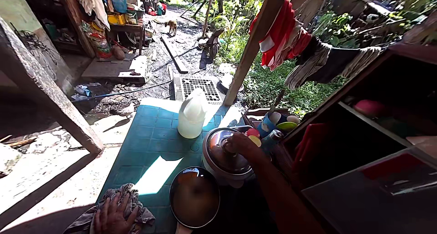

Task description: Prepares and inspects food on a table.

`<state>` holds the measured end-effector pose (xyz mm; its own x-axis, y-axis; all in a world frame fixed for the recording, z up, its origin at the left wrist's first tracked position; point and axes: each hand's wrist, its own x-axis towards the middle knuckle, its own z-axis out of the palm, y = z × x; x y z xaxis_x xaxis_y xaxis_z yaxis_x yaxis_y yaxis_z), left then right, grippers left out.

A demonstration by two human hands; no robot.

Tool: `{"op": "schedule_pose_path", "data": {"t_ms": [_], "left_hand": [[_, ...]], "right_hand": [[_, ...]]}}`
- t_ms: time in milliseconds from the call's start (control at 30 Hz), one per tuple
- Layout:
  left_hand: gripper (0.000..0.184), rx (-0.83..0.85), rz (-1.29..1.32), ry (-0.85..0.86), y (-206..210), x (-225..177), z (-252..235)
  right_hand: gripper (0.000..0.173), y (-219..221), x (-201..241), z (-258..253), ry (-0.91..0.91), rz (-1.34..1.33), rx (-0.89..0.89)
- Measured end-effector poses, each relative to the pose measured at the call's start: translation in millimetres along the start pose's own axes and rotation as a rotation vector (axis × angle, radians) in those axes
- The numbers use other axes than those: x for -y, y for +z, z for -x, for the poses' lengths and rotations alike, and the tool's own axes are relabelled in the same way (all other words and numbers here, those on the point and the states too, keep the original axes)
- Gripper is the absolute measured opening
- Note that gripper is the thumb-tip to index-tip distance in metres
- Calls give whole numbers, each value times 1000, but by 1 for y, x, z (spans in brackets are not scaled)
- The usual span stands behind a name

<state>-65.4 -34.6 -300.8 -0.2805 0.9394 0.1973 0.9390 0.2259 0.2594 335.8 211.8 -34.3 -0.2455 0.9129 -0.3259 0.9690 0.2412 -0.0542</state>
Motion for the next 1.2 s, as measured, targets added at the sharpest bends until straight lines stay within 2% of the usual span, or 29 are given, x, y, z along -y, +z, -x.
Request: {"op": "schedule_pose_path", "data": {"t_ms": [133,267,500,1200], "left_hand": [[69,19,7,-9,-3,-2,-1],[68,38,53,-16,-8,-5,-2],[69,83,17,-32,-9,-5,-4],[67,69,47,-19,-11,-7,-2]], "right_hand": [[29,1,0,-4,12,-4,39],[33,6,10,-10,119,18,76],[33,-1,49,9,269,37,101],[33,3,67,4,310,103,123]]}}
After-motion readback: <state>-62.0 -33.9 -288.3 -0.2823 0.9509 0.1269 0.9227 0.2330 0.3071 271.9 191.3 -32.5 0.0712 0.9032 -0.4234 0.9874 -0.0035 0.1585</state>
